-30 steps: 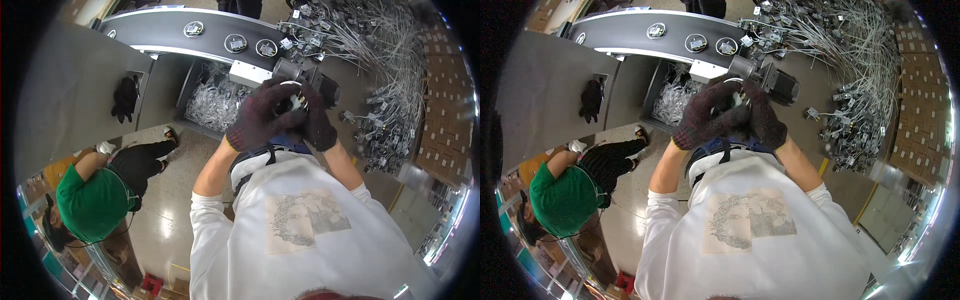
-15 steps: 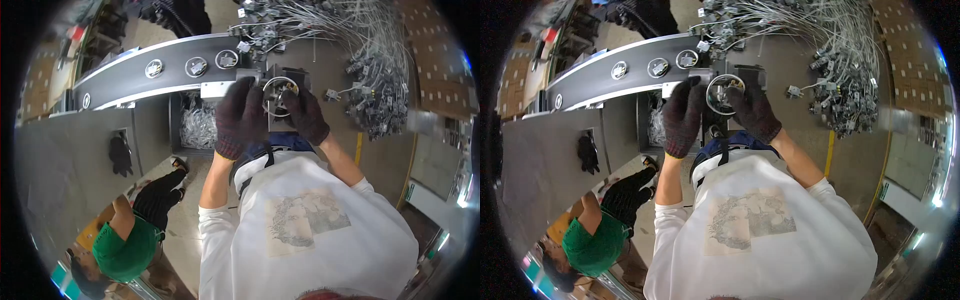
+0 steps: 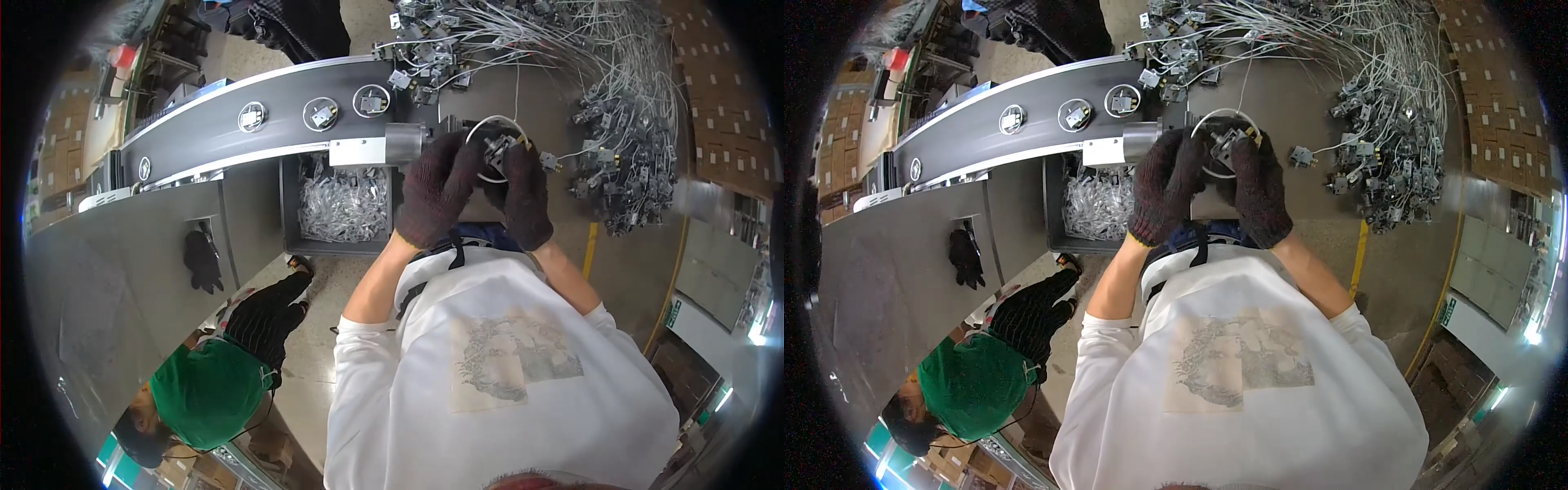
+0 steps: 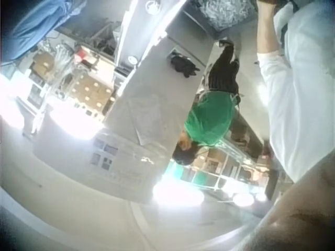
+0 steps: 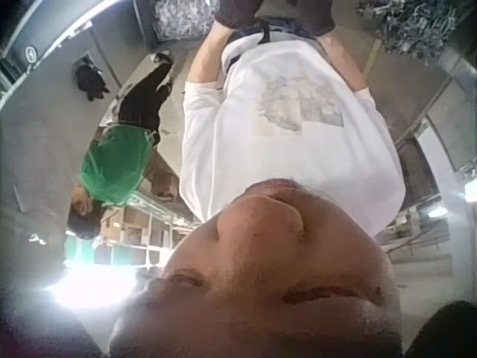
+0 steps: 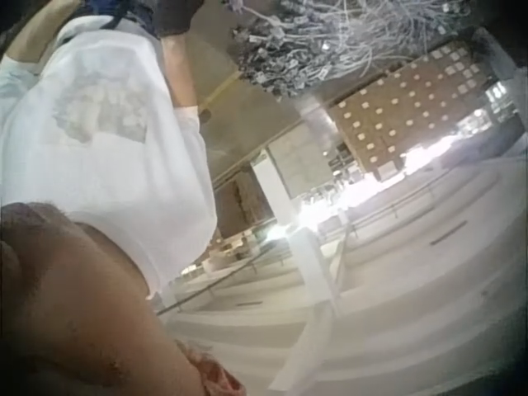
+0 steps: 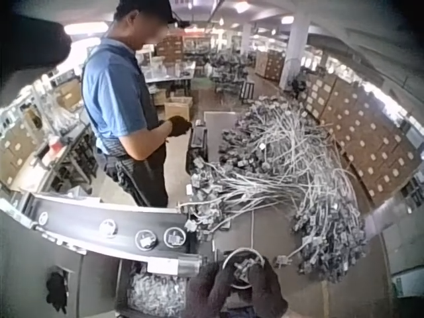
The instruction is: The person assembles and organizes wire harnesses onto a circular fixture by hand, working at a manual production station.
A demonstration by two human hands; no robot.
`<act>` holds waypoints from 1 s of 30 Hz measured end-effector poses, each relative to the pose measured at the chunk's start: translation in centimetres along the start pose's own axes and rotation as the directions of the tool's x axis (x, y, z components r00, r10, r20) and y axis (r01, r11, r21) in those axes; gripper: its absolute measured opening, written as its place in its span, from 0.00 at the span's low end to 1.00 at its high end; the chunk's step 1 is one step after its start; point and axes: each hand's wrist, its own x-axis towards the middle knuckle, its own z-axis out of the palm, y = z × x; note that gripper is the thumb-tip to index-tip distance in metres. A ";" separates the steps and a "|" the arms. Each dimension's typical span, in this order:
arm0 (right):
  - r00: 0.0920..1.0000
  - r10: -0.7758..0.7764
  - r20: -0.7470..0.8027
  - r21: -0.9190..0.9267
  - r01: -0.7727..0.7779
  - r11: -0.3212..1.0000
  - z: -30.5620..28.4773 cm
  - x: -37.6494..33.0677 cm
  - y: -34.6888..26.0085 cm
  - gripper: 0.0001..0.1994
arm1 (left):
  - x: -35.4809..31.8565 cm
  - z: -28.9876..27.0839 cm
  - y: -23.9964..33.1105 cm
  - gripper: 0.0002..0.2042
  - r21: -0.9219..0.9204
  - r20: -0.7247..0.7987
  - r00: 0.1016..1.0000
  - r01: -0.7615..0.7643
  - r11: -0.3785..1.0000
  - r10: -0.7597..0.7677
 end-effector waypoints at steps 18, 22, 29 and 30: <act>0.870 -0.194 0.453 -0.099 0.265 0.959 3.7 7.6 2.1 0.20 | 4.4 -28.3 -12.9 0.19 -0.105 -0.284 0.809 0.507 0.856 -0.514; 0.872 -0.228 0.432 -0.144 0.316 0.938 4.4 7.1 1.2 0.20 | 4.6 -34.5 -18.4 0.25 0.108 -0.312 0.721 0.674 0.731 -0.619; 0.862 -0.330 0.385 -0.295 0.454 0.841 3.7 7.3 1.7 0.19 | 7.2 -31.6 -16.9 0.31 0.681 -0.640 0.765 0.608 0.407 -0.071; 0.830 -0.395 0.395 -0.283 0.518 0.807 4.0 7.4 1.9 0.18 | 6.3 -31.8 -16.8 0.28 0.695 -0.648 0.760 0.614 0.374 -0.043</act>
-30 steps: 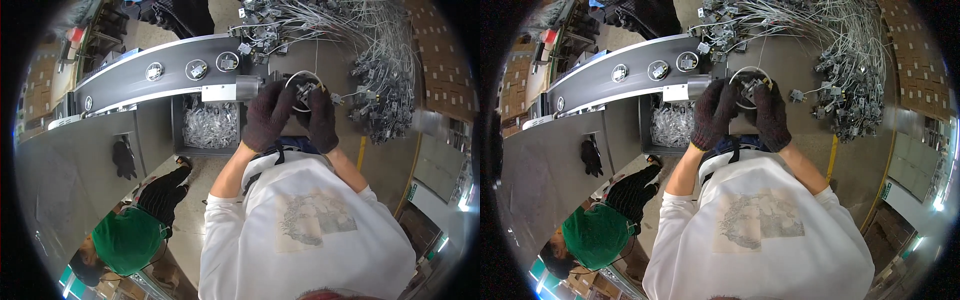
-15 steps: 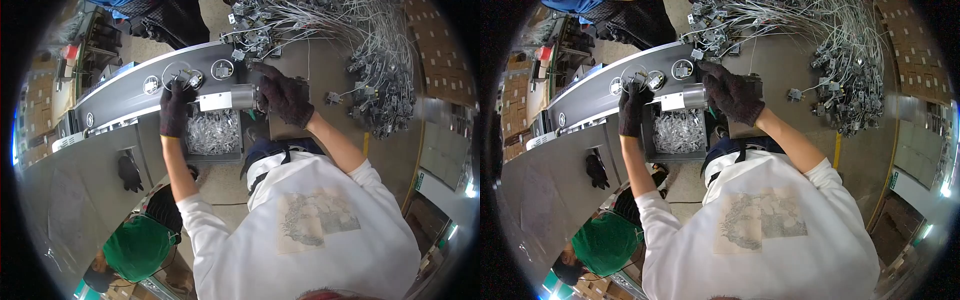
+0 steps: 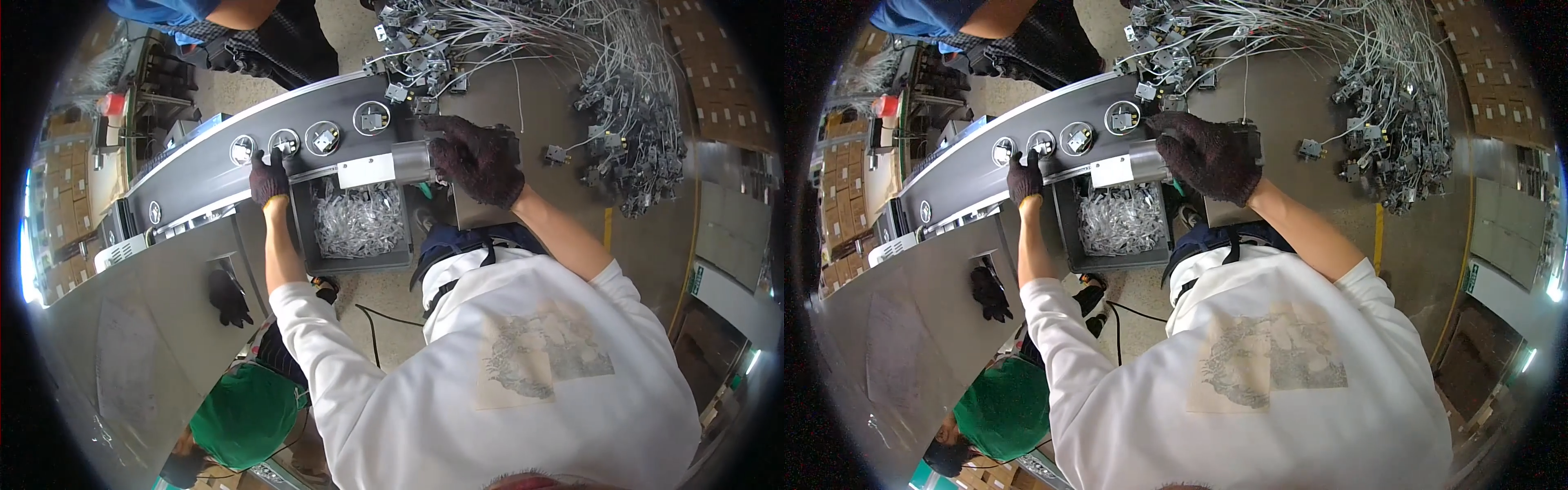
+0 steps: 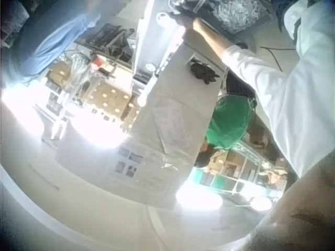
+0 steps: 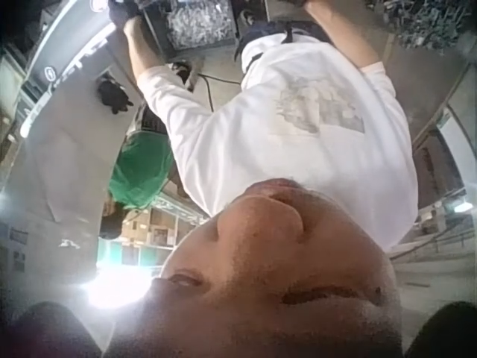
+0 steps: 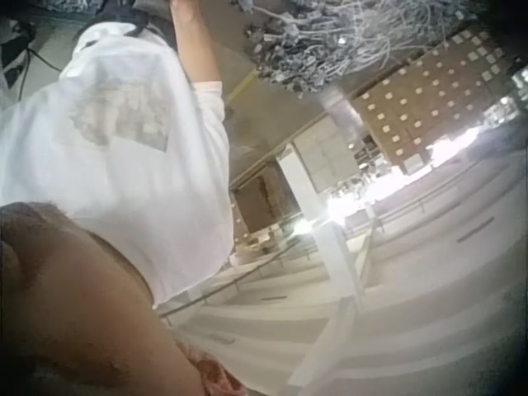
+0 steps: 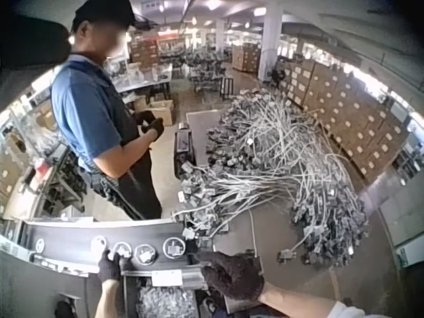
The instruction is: The person assembles and organizes wire harnesses onto a circular fixture by hand, working at a manual production station.
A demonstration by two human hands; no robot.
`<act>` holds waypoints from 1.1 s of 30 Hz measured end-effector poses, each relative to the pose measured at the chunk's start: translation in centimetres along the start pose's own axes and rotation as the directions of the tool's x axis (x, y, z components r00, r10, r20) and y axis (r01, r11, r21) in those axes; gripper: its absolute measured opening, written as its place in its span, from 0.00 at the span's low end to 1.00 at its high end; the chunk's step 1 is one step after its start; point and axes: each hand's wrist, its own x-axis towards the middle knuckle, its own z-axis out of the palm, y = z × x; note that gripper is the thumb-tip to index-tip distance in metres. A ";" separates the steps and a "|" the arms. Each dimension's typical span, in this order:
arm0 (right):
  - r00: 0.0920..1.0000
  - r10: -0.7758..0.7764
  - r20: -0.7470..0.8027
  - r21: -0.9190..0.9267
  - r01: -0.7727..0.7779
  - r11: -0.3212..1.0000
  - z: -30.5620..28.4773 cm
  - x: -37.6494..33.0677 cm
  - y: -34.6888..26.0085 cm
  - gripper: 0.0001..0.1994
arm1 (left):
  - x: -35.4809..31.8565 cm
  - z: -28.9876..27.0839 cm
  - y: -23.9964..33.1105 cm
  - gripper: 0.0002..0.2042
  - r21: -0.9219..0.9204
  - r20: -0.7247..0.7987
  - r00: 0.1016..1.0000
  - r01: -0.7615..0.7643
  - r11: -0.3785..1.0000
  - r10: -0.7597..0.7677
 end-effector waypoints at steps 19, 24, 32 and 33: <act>0.915 -0.329 -0.234 -0.417 0.211 0.884 -11.0 -8.4 6.0 0.15 | -22.1 -11.8 17.1 0.08 -0.406 -0.267 0.816 -0.578 0.708 0.513; 0.684 0.670 -0.288 -0.161 -0.725 0.670 -17.5 -14.8 10.8 0.24 | -25.0 -11.2 19.0 0.08 -0.525 -0.157 0.848 -0.506 0.684 0.507; 0.489 0.611 -0.623 0.069 -0.743 0.666 -14.4 -11.3 14.7 0.26 | -27.8 -11.5 26.5 0.04 -0.395 -0.053 0.610 -0.740 0.545 0.790; 0.535 0.509 -0.674 0.109 -0.609 0.785 -14.1 -11.5 15.3 0.24 | -28.1 -11.4 27.0 0.03 -0.444 -0.087 0.596 -0.741 0.504 0.798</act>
